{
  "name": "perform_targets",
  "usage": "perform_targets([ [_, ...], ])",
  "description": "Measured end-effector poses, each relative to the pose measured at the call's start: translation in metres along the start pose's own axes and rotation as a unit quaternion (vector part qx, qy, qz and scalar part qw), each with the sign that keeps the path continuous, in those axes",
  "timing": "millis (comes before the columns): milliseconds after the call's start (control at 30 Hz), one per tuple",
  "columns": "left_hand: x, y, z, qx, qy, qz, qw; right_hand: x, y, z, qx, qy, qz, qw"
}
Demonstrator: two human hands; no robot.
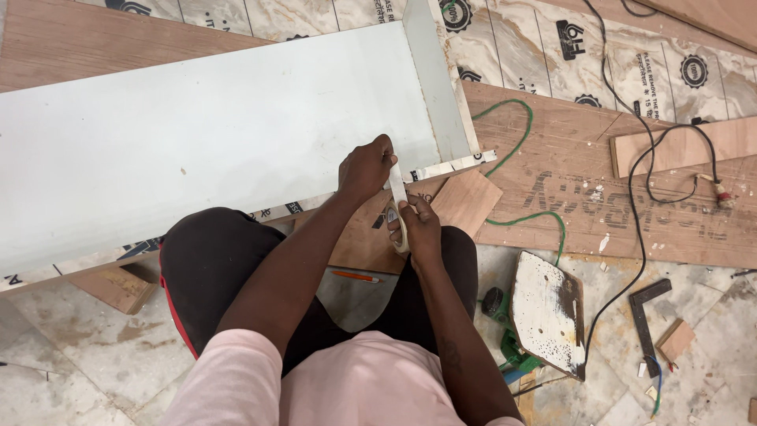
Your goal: The person sits on the floor and applies a strip of white edge tape to the long edge of a white wooden drawer. They smooth the tape along the edge with their fingers to ensure it adheres properly.
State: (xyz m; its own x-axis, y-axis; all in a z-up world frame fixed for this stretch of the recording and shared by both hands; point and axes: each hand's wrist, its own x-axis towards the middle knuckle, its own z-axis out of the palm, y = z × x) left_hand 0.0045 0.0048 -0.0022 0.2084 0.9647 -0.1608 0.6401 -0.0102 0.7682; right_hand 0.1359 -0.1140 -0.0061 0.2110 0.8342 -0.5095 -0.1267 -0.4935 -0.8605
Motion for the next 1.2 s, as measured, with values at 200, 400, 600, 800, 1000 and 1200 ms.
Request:
perform_targets([
  [200,0.004,0.001,0.002,0.006,-0.003,0.000,1.000,0.001,-0.002,-0.002,0.007,0.004,0.006,1.000],
  [400,0.005,0.002,0.004,0.015,-0.007,-0.020,1.000,0.003,-0.001,-0.002,0.018,0.003,0.018,1.000],
  [600,0.011,-0.012,0.019,0.015,-0.018,-0.048,0.999,0.011,0.006,-0.003,0.024,-0.010,0.032,0.999],
  [800,0.070,-0.080,0.066,0.054,-0.204,-0.072,0.975,0.034,0.022,-0.001,0.043,-0.022,0.036,0.998],
  [1000,0.085,-0.100,0.079,0.018,-0.235,-0.104,0.966,0.047,0.032,-0.002,0.030,-0.020,0.036,0.999],
  [1200,0.035,-0.024,0.025,0.029,-0.153,-0.058,0.986,0.053,0.039,0.000,0.039,-0.015,0.032,0.999],
])
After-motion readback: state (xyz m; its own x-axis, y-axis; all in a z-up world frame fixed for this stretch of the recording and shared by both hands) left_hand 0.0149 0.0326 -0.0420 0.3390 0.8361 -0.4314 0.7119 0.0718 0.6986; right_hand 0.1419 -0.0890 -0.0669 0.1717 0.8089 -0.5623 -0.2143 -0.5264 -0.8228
